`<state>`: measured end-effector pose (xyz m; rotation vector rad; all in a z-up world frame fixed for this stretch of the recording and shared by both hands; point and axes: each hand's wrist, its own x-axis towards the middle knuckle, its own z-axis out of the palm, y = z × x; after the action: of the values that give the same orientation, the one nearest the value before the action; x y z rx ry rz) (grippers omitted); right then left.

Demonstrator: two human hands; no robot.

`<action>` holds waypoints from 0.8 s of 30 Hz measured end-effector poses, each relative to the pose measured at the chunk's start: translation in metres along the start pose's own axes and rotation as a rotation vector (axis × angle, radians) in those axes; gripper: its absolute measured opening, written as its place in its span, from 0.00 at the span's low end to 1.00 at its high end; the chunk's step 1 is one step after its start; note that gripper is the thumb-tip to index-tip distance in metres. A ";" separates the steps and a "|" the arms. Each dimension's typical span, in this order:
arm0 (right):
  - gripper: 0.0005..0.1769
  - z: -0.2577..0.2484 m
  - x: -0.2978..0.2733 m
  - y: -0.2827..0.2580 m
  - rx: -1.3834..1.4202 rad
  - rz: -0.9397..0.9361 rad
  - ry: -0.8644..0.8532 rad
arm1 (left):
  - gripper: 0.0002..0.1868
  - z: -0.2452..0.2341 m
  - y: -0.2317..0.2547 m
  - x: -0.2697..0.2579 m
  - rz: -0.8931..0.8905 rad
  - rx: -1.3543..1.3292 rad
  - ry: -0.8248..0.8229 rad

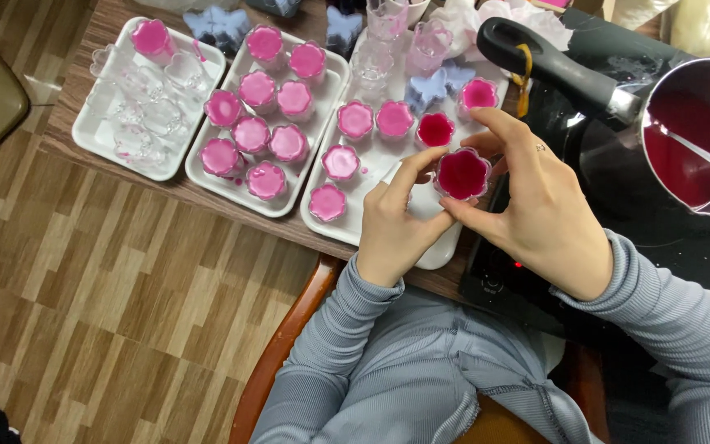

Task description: Pouring melted red wax into flower-shaped molds using a spoon and then pouring into a cup.

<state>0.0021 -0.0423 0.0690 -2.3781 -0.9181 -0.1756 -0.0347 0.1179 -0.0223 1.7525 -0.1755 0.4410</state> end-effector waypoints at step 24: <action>0.46 0.026 0.024 0.016 -0.014 -0.027 -0.037 | 0.47 -0.025 -0.027 0.001 -0.006 0.147 -0.070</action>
<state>0.0290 -0.0233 0.0474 -2.3904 -0.9691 -0.1495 -0.0296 0.1483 -0.0422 1.9140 -0.1912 0.3964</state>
